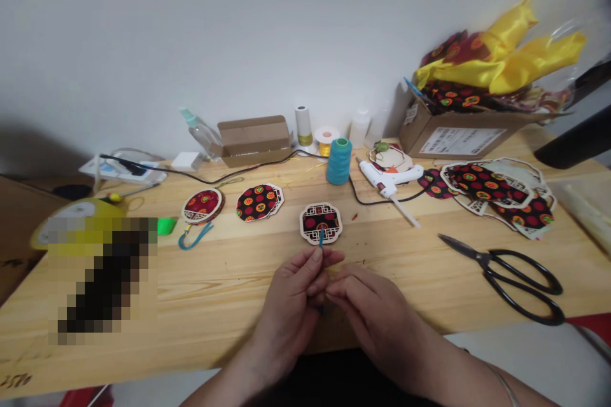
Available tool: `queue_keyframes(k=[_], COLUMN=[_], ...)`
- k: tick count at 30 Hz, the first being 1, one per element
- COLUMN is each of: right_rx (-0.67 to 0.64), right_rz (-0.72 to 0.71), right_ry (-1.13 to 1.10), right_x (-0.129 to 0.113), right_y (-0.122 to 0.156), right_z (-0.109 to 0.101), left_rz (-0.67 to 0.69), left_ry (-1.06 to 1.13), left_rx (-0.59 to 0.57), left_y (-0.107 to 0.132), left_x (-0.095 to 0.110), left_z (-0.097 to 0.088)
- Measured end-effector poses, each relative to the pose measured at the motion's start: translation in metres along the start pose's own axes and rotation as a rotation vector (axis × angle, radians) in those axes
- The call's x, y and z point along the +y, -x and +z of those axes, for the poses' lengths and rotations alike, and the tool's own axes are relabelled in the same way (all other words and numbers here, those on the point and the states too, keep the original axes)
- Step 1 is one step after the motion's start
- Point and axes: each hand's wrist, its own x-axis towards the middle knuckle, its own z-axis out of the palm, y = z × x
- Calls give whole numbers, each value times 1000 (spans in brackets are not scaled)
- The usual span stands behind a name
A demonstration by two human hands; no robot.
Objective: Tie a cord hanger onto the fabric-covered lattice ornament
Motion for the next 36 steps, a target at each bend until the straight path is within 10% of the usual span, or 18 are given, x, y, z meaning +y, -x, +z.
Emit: queue_keyframes(k=[25,29,33,36], right_rx=[-40,131,387,231], right_rz=[-26,-32,121,367], right_ry=[14,49,17,-284], right_x=[-2,0,8,14], right_y=[-3,-7,-20,-30], right_z=[1,-8,-23,-30], left_rz=[65,84,85,77], left_ry=[21,20,-27,-100], left_rx=[53,34,2,-40], left_y=[0,0,1,3], left_x=[-2,-3,-4,-5], left_z=[1,-1,0,2])
